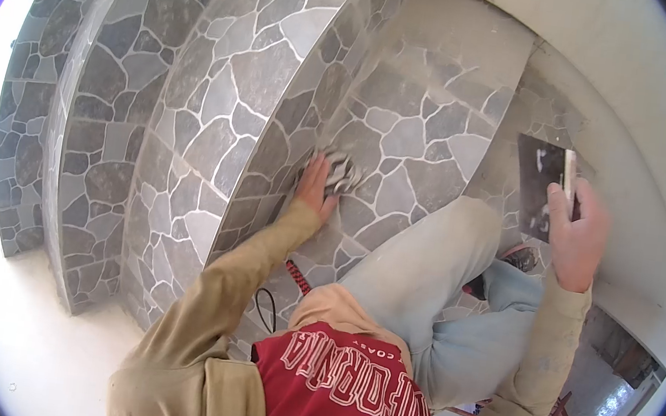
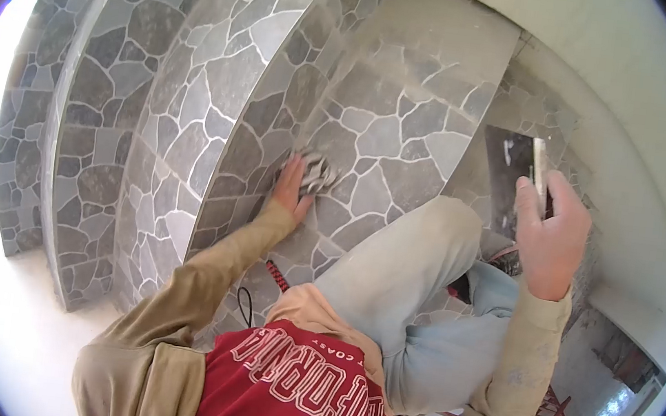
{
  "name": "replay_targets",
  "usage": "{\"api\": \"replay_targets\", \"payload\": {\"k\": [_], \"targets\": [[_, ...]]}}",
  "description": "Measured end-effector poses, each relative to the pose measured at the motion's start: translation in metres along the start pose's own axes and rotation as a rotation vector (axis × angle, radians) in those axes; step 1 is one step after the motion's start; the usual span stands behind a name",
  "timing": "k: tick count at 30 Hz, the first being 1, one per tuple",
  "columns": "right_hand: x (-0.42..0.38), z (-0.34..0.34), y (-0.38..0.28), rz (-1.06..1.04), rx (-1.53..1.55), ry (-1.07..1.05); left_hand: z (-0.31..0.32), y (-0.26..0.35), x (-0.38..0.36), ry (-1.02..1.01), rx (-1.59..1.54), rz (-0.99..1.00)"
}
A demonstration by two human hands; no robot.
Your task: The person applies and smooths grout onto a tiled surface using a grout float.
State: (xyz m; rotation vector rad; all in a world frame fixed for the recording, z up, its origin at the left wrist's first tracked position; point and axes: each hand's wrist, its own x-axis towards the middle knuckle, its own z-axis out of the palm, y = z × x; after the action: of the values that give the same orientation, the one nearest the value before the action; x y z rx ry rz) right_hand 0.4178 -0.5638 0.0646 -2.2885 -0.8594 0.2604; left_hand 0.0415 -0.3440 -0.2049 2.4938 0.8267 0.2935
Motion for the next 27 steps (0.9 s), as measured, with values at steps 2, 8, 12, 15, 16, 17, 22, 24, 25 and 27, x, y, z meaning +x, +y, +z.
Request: {"api": "replay_targets", "payload": {"k": [2,8,12,15,16,17,22,24,25,27], "targets": [[0.004,0.001,-0.002,-0.041,0.013,0.033,0.024,0.001,0.09,0.056,-0.006,-0.028],[0.006,0.015,-0.006,-0.119,0.048,0.062,0.048,0.025,0.305,0.018,0.083,-0.07],[0.002,0.016,0.006,-0.173,0.048,0.07,0.022,0.016,0.199,-0.067,0.039,0.016],[-0.011,0.002,0.028,-0.073,0.036,0.055,-0.031,0.023,0.034,-0.185,-0.016,0.07],[-0.014,-0.006,0.033,-0.052,0.002,0.042,-0.038,0.021,-0.013,-0.16,-0.074,0.063],[-0.017,-0.012,0.035,-0.028,0.005,0.045,-0.038,0.016,-0.049,-0.167,-0.069,0.031],[-0.028,-0.028,0.057,0.075,0.031,0.123,-0.004,0.009,-0.004,0.004,-0.043,-0.048],[-0.026,-0.035,0.067,0.1,-0.039,0.112,0.017,0.012,0.074,0.055,-0.047,-0.11],[-0.025,-0.037,0.069,0.121,-0.049,0.11,0.027,0.011,0.115,0.081,-0.049,-0.093],[-0.024,-0.039,0.069,0.141,-0.059,0.106,0.037,0.022,0.198,0.153,-0.042,-0.018]]}}
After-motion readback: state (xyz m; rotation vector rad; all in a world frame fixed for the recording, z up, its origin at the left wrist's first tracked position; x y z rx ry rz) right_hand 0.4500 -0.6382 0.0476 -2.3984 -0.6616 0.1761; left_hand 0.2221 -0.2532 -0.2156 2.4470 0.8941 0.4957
